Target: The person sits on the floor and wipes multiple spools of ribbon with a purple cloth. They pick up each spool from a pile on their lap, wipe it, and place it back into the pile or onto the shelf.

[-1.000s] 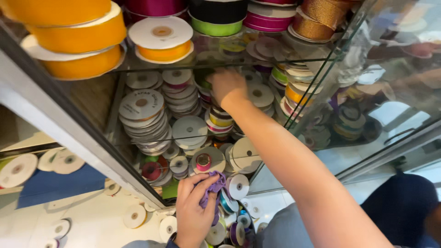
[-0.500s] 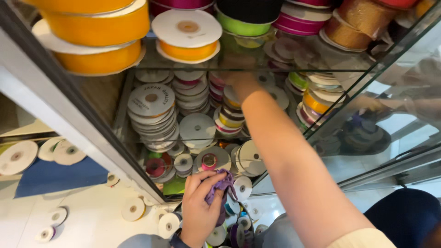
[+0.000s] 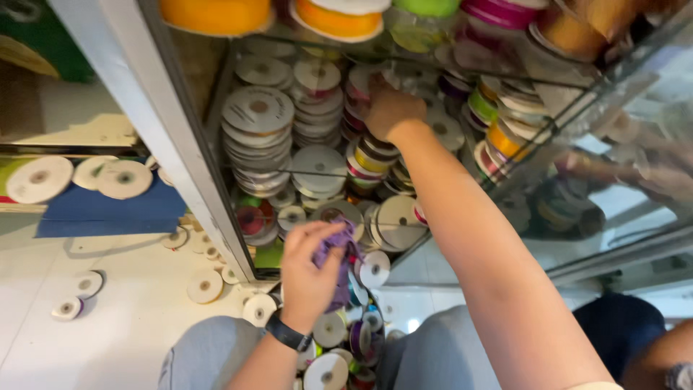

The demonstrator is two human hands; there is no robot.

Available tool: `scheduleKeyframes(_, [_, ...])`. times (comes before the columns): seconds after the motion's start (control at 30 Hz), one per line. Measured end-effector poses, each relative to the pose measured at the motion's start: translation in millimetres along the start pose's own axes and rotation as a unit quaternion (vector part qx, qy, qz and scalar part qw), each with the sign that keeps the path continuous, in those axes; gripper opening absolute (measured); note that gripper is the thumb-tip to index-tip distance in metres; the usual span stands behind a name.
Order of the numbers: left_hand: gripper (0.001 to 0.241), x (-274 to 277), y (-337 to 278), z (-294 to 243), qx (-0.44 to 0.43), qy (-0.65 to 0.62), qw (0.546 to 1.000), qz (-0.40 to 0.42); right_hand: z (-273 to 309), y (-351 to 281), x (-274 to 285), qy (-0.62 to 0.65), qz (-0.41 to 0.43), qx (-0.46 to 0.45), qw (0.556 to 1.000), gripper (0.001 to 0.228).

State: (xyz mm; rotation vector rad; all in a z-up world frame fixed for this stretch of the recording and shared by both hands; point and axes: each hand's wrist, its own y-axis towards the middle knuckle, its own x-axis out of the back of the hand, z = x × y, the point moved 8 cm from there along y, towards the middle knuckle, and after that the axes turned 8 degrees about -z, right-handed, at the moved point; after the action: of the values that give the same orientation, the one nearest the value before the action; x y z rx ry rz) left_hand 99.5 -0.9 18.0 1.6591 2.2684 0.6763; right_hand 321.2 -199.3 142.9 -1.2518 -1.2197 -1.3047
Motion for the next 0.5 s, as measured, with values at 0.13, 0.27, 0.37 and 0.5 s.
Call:
scheduleKeyframes(0.13, [0.035, -13, -5, 12, 0.072, -0.029, 0.996, 0.052, 6, 23, 6, 0.037, -0.002, -0.018, 0.999, 0.082])
scheduleKeyframes(0.27, [0.033, -7, 9, 25, 0.11, -0.047, 0.992, 0.047, -2, 56, 3, 0.069, -0.114, 0.001, 0.991, 0.073])
scheduleKeyframes(0.37, [0.036, 18, 23, 33, 0.082, -0.028, 0.996, -0.016, -13, 67, -4, 0.076, -0.088, -0.003, 0.993, 0.093])
scheduleKeyframes(0.5, [0.032, 47, 38, 36, 0.125, -0.026, 0.988, -0.082, -33, 19, 15, 0.17, -0.183, 0.048, 0.967, 0.05])
